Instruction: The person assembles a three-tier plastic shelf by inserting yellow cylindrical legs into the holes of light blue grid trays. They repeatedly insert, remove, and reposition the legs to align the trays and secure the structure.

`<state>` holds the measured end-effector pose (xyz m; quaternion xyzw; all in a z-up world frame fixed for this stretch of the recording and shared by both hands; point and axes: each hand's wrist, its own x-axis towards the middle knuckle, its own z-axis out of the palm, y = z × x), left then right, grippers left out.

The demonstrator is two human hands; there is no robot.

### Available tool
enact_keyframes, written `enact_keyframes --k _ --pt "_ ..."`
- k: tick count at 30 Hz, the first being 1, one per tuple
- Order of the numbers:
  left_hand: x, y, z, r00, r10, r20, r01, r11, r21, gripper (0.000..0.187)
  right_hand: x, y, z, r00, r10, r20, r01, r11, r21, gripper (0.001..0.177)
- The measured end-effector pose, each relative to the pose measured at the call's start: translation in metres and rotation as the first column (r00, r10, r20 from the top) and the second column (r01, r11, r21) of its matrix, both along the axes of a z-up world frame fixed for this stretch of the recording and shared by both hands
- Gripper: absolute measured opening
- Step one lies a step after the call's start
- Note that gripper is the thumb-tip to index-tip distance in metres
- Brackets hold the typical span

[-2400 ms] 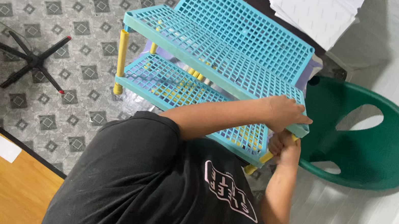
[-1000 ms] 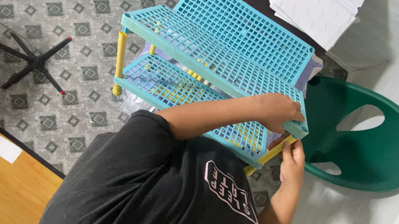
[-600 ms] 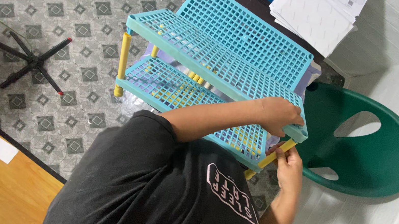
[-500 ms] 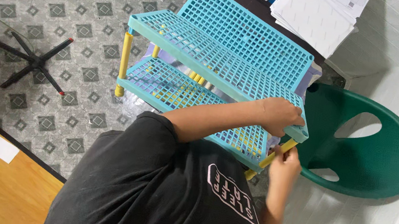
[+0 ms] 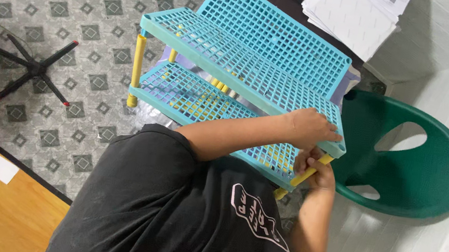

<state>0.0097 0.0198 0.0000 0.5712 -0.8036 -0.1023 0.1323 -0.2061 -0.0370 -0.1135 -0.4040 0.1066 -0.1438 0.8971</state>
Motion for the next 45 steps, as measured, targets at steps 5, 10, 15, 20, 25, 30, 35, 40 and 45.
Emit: enact_keyframes --k 5,10,15,20,25,30,35,40,45 --pt "0.001 0.005 0.001 1.000 0.009 -0.009 -0.009 1.000 -0.009 0.068 -0.005 0.003 -0.006 0.995 -0.056 -0.087 0.065 0.992 0.109 0.008" --pt "-0.001 0.002 -0.002 0.998 0.028 -0.063 -0.027 0.999 0.020 0.065 0.009 0.030 0.026 0.877 -0.374 -0.303 0.337 0.926 -0.168 0.011" --pt "-0.003 0.003 -0.001 1.000 0.013 -0.007 -0.013 1.000 -0.002 0.069 0.048 0.060 0.041 0.455 -0.805 -0.381 0.562 0.592 -0.578 0.007" --pt "-0.004 0.007 0.006 1.000 0.010 -0.008 -0.010 0.999 0.053 0.067 0.038 0.060 0.052 0.652 -0.682 -0.331 0.492 0.713 -0.500 0.007" --pt "-0.007 0.011 0.004 1.000 0.005 -0.027 -0.005 1.000 0.022 0.063 0.008 0.023 0.043 0.992 -0.114 -0.060 0.111 0.993 -0.050 0.035" --pt "-0.009 0.012 0.002 0.999 -0.032 0.000 0.032 0.999 -0.001 0.073 0.001 -0.003 0.000 0.985 0.086 0.152 -0.114 0.977 0.182 0.024" --pt "-0.006 0.007 0.009 0.999 -0.032 0.003 0.031 0.996 0.079 0.069 -0.004 0.007 0.004 0.990 -0.088 -0.106 0.102 0.986 0.133 0.032" --pt "-0.005 0.006 0.013 0.999 -0.042 0.003 0.042 0.997 0.060 0.060 0.020 0.042 0.040 0.767 -0.521 -0.375 0.455 0.853 -0.254 0.021" --pt "-0.005 0.006 0.012 0.999 -0.038 0.019 0.037 0.999 0.025 0.055 0.045 0.062 0.039 0.445 -0.861 -0.248 0.555 0.482 -0.678 0.016"
